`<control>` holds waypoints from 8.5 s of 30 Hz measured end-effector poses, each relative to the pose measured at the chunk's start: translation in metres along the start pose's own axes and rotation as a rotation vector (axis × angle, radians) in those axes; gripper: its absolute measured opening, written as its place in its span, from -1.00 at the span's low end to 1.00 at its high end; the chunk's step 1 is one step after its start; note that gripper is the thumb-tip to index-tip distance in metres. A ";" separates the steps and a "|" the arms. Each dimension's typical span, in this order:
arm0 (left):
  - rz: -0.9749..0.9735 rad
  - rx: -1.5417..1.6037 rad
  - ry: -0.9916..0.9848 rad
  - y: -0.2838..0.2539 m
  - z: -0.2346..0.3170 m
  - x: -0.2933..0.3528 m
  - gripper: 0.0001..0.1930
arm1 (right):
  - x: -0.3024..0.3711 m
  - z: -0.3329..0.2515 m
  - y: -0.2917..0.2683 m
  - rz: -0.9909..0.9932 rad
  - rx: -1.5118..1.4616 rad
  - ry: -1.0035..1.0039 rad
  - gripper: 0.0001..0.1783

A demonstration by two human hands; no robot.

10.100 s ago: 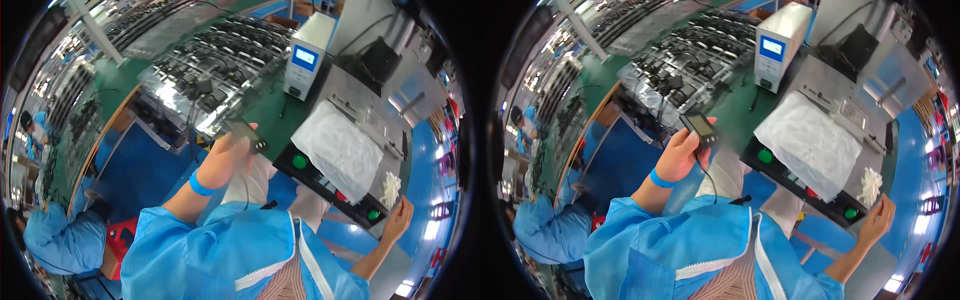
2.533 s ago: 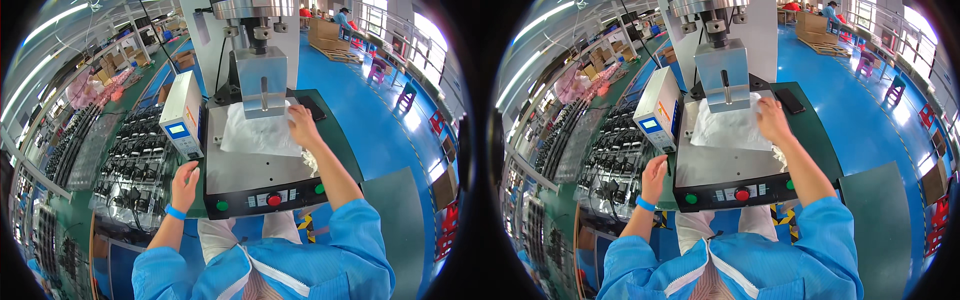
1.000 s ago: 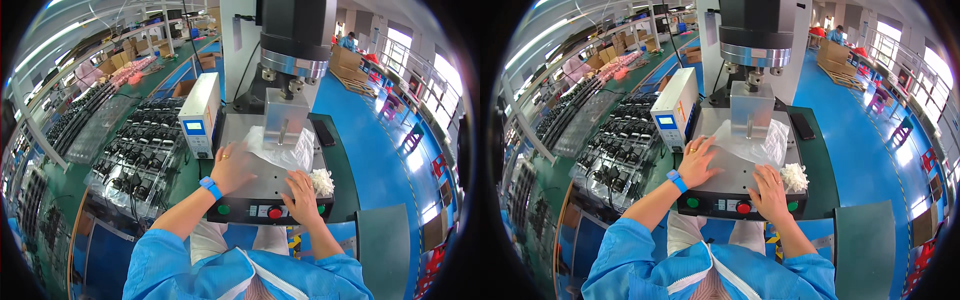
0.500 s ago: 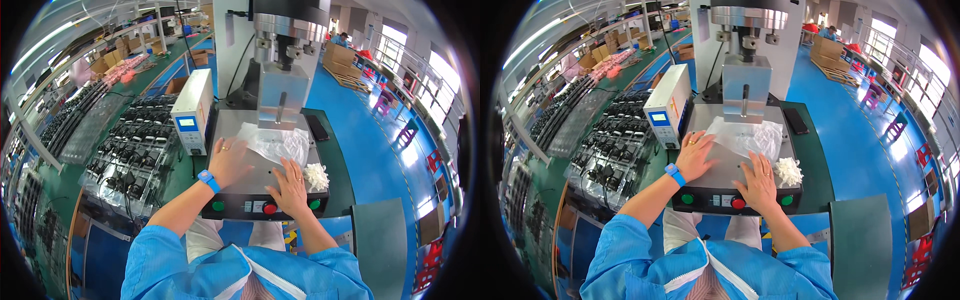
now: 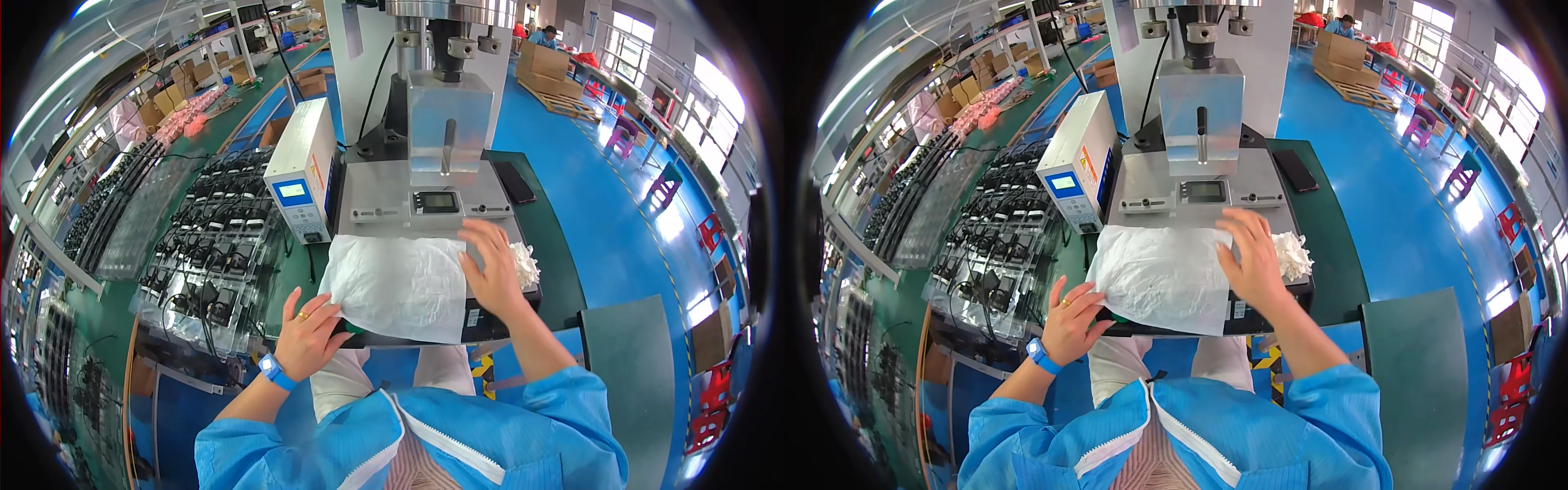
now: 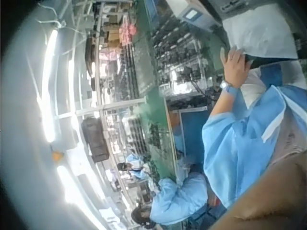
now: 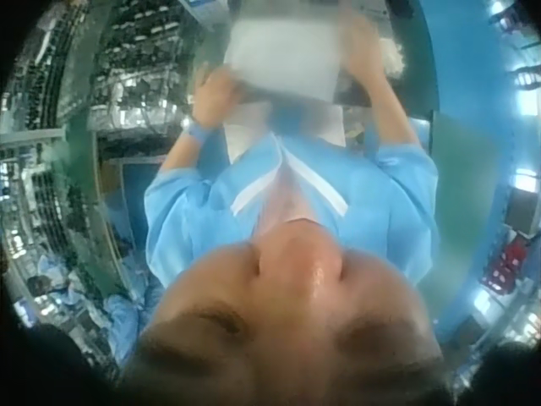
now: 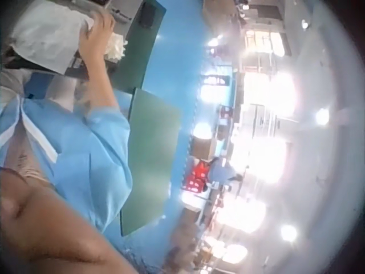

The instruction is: Performing manual assembly and testing of electronic components using a press machine.

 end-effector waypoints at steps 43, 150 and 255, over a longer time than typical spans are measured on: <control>0.085 0.218 0.082 -0.020 0.054 -0.023 -0.19 | -0.046 0.016 0.062 -0.081 -0.293 0.060 -0.79; 0.190 -0.438 -1.235 -0.237 -0.207 0.134 -0.19 | 0.070 0.032 -0.004 0.145 0.390 -0.135 -0.62; 0.425 0.402 0.508 -0.128 0.088 -0.027 -0.61 | 0.016 -0.098 -0.041 0.032 -0.334 -0.512 -0.71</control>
Point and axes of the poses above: each hand's wrist, its own x-axis away from the middle knuckle, its own y-axis out of the palm, z = x × y, the point moved 3 cm from there along -x, towards the middle knuckle, and after that the axes turned 6 degrees about x, right-handed, at the moved point
